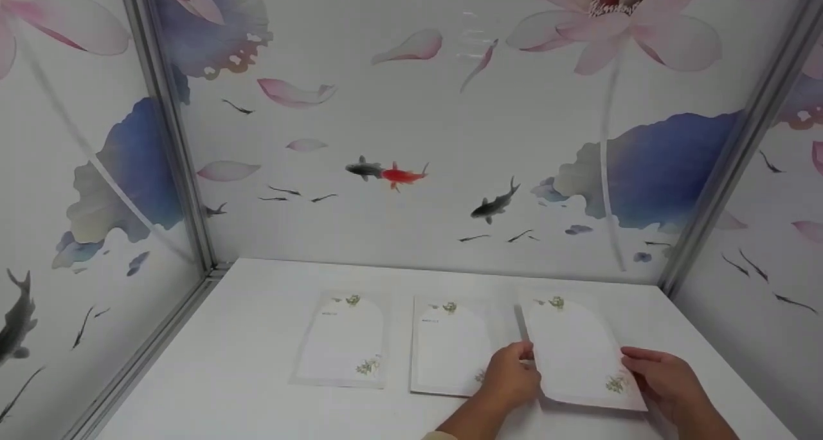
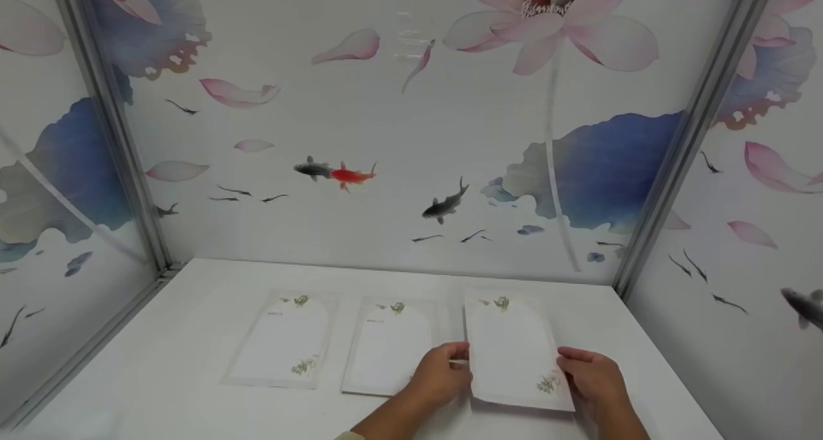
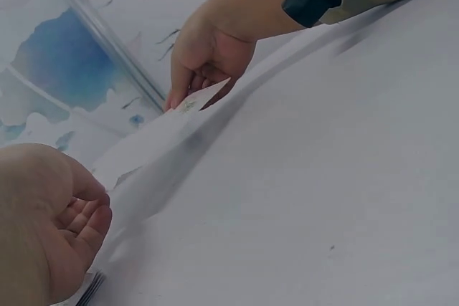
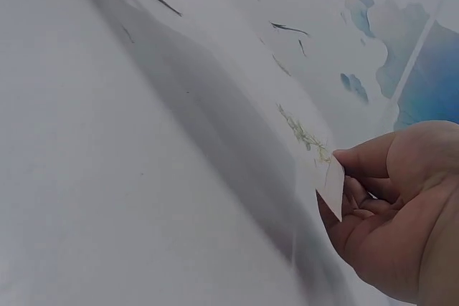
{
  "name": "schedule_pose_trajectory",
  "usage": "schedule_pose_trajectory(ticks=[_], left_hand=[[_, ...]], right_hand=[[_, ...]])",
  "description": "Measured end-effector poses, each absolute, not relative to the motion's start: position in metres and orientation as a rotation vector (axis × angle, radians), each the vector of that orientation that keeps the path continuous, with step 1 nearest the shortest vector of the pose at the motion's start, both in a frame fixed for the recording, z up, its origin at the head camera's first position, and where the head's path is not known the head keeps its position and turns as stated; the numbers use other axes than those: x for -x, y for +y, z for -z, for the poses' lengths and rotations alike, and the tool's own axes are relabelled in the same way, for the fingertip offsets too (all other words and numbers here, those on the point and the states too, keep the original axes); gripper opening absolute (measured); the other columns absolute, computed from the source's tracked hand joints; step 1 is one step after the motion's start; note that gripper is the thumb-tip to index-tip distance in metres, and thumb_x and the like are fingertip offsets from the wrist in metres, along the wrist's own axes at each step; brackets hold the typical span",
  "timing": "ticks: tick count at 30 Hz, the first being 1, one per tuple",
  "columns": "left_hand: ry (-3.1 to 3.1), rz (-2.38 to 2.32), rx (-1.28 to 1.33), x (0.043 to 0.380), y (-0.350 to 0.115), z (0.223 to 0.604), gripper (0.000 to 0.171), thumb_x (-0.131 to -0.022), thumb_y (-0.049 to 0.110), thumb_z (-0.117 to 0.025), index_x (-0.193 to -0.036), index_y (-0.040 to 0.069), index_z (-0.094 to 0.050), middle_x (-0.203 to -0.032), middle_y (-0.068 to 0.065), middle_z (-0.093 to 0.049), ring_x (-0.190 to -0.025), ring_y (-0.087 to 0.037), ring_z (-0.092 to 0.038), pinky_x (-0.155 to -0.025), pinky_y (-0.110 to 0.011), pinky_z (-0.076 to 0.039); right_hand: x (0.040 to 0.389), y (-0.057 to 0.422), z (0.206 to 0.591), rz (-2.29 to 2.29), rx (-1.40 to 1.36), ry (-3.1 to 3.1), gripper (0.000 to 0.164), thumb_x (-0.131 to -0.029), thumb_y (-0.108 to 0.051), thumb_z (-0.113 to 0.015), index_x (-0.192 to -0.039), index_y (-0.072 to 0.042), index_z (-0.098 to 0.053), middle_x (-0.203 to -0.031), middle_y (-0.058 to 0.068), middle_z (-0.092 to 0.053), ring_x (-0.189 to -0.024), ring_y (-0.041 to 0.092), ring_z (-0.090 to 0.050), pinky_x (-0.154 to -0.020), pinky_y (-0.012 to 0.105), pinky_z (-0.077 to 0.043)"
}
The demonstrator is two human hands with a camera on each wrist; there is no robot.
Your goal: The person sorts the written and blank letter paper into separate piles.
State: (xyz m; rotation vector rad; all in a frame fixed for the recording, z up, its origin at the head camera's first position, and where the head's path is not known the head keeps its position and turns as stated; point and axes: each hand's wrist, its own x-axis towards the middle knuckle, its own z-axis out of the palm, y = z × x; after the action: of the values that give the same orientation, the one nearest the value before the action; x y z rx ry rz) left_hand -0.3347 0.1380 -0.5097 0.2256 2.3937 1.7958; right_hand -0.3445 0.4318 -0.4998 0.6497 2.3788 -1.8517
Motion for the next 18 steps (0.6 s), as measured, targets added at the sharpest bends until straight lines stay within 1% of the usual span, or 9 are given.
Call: schedule_pose_trajectory(ticks=[2,5,8,10,14,18], left_hand=[[2.412,-1.773,-0.222,0.335,0.138,0.511,0.047,-0.092,-0.002,-0.068,-0.137,0.01,-0.068,-0.122,0.002,-0.073,-0.112,-0.016,-0.071,-0.102,-0.04,-0.06],[2.454,-1.722,-0.216,0.335,0.138,0.513,0.042,-0.095,0.001,-0.067,-0.135,0.011,-0.069,-0.125,0.001,-0.075,-0.122,-0.019,-0.071,-0.108,-0.041,-0.057],[2.506,-1.672,-0.213,0.336,0.139,0.515,0.037,-0.096,0.003,-0.068,-0.132,0.011,-0.071,-0.125,0.0,-0.076,-0.13,-0.022,-0.068,-0.113,-0.043,-0.054],[2.534,-1.652,-0.211,0.336,0.139,0.516,0.036,-0.096,0.003,-0.069,-0.131,0.01,-0.072,-0.124,0.0,-0.076,-0.132,-0.024,-0.067,-0.115,-0.044,-0.053],[2.575,-1.615,-0.212,0.336,0.138,0.516,0.035,-0.094,0.005,-0.072,-0.129,0.01,-0.073,-0.123,-0.001,-0.077,-0.132,-0.024,-0.068,-0.115,-0.044,-0.053],[2.586,-1.594,-0.214,0.335,0.138,0.516,0.034,-0.093,0.007,-0.074,-0.128,0.01,-0.074,-0.119,0.0,-0.077,-0.126,-0.022,-0.07,-0.113,-0.043,-0.055]], right_hand=[[0.346,0.432,0.503,1.831,-0.671,2.397,0.061,-0.099,-0.016,-0.076,-0.151,0.006,-0.054,-0.124,0.015,-0.075,-0.095,0.013,-0.069,-0.078,0.027,-0.062],[0.348,0.432,0.508,1.766,-0.687,2.442,0.06,-0.1,-0.017,-0.076,-0.151,0.006,-0.054,-0.139,0.029,-0.066,-0.099,0.016,-0.07,-0.078,0.028,-0.063],[0.35,0.431,0.512,1.696,-0.703,2.492,0.058,-0.1,-0.016,-0.075,-0.15,0.006,-0.055,-0.153,0.032,-0.056,-0.102,0.018,-0.071,-0.077,0.028,-0.063],[0.351,0.432,0.513,1.658,-0.709,2.515,0.057,-0.099,-0.016,-0.075,-0.148,0.006,-0.057,-0.154,0.032,-0.055,-0.101,0.018,-0.072,-0.076,0.029,-0.064],[0.349,0.434,0.513,1.618,-0.67,2.549,0.053,-0.097,-0.018,-0.078,-0.143,0.006,-0.063,-0.147,0.031,-0.061,-0.094,0.012,-0.072,-0.075,0.03,-0.063],[0.347,0.436,0.511,1.606,-0.635,2.566,0.051,-0.096,-0.019,-0.079,-0.139,0.006,-0.066,-0.139,0.03,-0.067,-0.089,0.01,-0.072,-0.074,0.031,-0.063]])
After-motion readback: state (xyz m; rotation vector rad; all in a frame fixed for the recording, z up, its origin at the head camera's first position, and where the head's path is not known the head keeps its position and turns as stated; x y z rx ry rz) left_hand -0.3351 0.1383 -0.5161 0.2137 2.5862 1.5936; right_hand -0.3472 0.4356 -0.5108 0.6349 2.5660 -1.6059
